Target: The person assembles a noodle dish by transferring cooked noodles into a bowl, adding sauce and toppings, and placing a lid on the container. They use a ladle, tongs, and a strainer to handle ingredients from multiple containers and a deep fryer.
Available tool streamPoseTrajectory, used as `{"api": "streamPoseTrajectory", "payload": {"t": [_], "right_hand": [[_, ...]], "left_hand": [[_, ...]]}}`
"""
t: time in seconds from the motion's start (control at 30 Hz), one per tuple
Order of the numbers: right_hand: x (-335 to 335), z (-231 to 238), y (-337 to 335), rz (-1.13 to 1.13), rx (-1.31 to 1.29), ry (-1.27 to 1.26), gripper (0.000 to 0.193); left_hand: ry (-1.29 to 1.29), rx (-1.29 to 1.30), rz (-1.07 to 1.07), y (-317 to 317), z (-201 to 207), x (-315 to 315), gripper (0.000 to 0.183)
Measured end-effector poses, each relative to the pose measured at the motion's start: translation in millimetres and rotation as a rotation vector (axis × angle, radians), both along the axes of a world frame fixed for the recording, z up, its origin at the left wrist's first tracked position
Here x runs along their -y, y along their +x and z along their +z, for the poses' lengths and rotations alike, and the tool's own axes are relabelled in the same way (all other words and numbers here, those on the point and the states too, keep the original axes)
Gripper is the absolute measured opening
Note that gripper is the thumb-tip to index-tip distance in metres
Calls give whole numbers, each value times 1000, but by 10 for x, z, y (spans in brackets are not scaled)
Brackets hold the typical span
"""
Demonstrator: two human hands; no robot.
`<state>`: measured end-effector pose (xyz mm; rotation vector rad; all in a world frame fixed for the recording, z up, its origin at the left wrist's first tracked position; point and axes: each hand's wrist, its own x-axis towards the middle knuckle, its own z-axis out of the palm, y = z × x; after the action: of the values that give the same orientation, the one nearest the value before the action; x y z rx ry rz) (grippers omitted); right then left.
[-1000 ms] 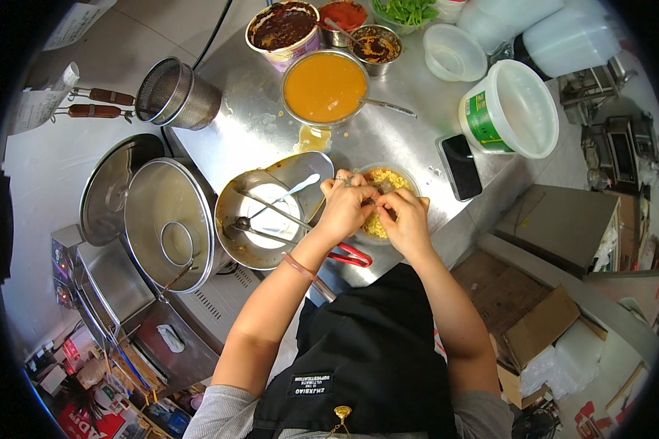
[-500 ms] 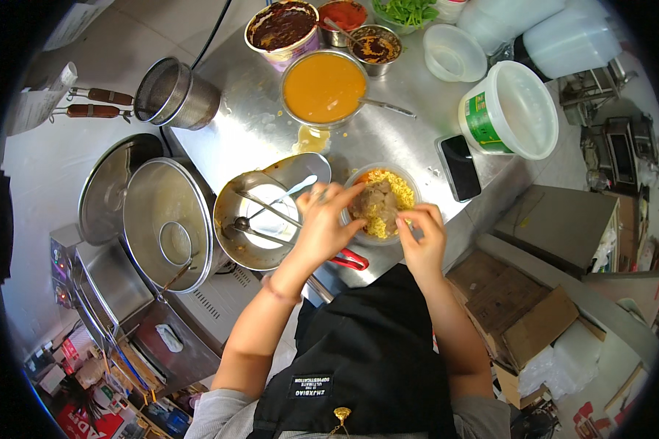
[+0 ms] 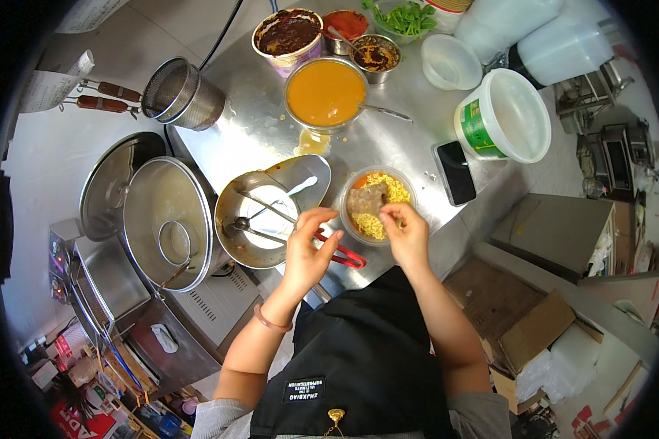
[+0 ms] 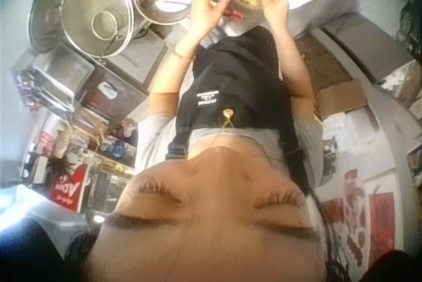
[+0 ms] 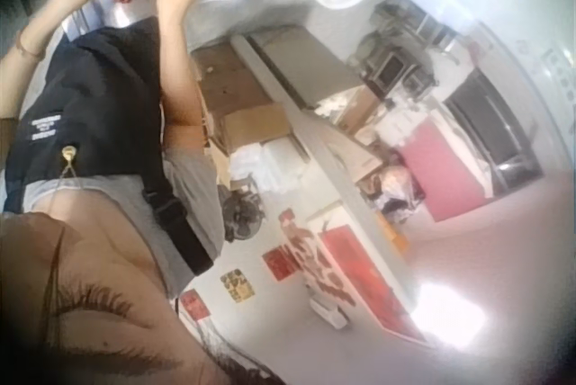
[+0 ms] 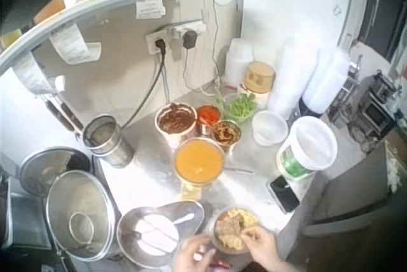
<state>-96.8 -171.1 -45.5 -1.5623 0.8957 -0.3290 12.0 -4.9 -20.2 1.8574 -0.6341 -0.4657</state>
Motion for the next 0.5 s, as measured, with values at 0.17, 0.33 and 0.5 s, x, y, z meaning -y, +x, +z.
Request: {"api": "streamPoseTrajectory", "payload": {"t": [0.17, 0.33, 0.5], "right_hand": [[299, -386, -19, 36, -73, -130, 7], [309, -276, 12, -20, -8, 47, 6], [296, -264, 45, -6, 28, 111, 7]], "left_hand": [[120, 218, -48, 30, -126, 253, 34], [163, 228, -90, -2, -233, 590, 34], [212, 266, -74, -38, -394, 861, 24]]}}
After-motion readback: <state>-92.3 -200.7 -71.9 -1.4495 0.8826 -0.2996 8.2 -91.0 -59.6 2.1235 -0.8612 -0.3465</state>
